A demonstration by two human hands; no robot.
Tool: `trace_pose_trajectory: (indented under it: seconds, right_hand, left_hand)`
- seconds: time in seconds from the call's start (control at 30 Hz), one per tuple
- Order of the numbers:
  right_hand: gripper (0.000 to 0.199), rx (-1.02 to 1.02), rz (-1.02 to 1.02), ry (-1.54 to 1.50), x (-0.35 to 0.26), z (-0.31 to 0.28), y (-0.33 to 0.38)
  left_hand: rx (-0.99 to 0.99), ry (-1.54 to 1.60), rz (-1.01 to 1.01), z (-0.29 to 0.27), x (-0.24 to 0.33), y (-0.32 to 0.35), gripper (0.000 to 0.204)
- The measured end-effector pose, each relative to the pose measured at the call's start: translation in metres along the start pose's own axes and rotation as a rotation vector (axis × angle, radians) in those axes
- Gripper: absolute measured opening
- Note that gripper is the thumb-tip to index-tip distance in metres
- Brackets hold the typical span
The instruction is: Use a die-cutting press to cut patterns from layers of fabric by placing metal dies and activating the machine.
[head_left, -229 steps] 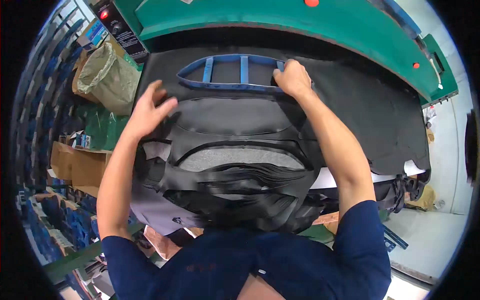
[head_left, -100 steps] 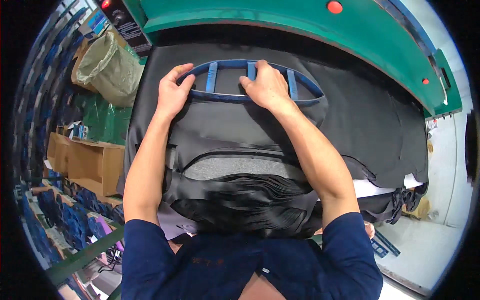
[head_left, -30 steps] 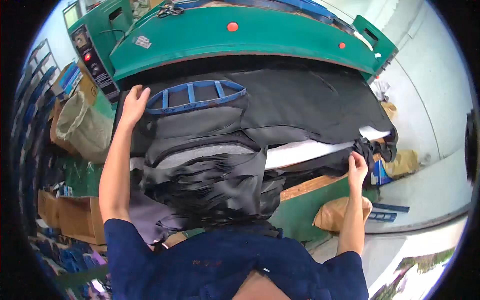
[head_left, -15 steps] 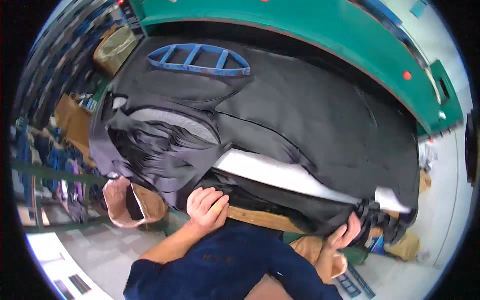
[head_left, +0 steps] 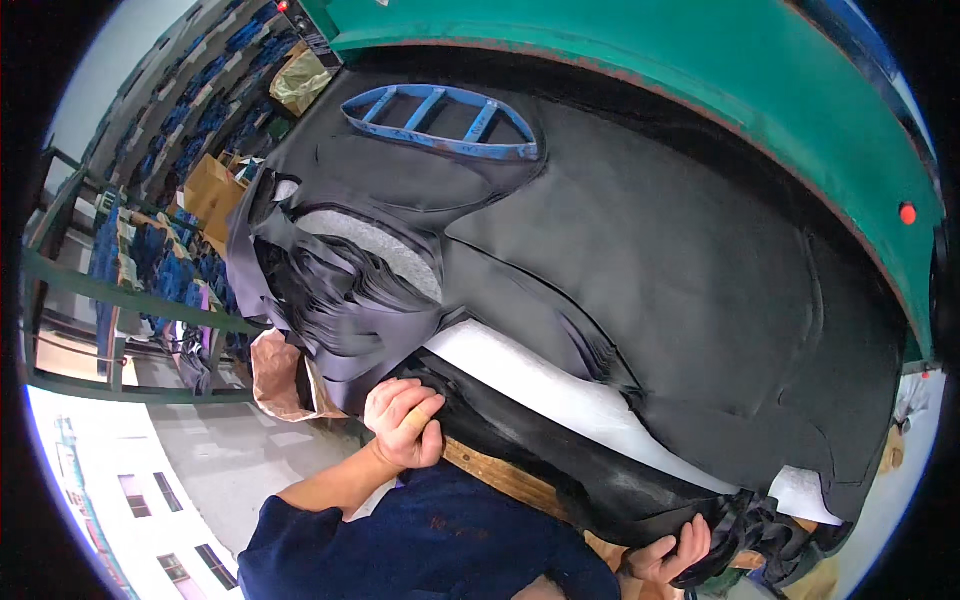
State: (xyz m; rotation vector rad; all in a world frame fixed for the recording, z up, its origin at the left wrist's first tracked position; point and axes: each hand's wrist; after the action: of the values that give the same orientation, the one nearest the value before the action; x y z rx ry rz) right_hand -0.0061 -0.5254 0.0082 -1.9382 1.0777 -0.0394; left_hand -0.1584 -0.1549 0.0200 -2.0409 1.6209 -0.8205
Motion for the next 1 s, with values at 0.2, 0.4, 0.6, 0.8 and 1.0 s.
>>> trace_pose_trajectory:
  seconds: [0.2, 0.4, 0.6, 0.8, 1.0]
  right_hand:
    - [0.027, 0.052, 0.020, 0.019, -0.013, 0.006, 0.006]
    - [0.021, 0.109, 0.012, 0.013, -0.017, 0.022, 0.008]
    - [0.016, 0.187, 0.005, 0.008, -0.026, 0.047, 0.000]
    - [0.017, 0.178, -0.033, 0.034, -0.027, 0.053, 0.000]
    - [0.016, 0.016, 0.247, -0.265, -0.022, 0.039, -0.025]
  left_hand:
    - [0.071, 0.048, 0.075, 0.000, -0.012, 0.007, 0.027]
    - [0.223, 0.087, 0.137, 0.012, -0.024, 0.006, 0.027]
    - [0.325, 0.132, 0.176, 0.027, -0.039, -0.001, 0.022]
    - [0.327, 0.179, 0.155, 0.037, -0.048, -0.006, 0.022]
    - [-0.006, 0.419, 0.138, 0.007, -0.077, -0.034, 0.024]
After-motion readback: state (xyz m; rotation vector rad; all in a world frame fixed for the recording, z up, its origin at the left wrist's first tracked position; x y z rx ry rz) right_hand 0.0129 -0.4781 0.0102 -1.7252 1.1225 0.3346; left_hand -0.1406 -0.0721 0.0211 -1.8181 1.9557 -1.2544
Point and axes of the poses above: each hand's wrist, its own y-axis away from the middle knuckle, its own z-axis out of the palm, x = y × z, and after that the axes turned 4 degrees about z, right-handed
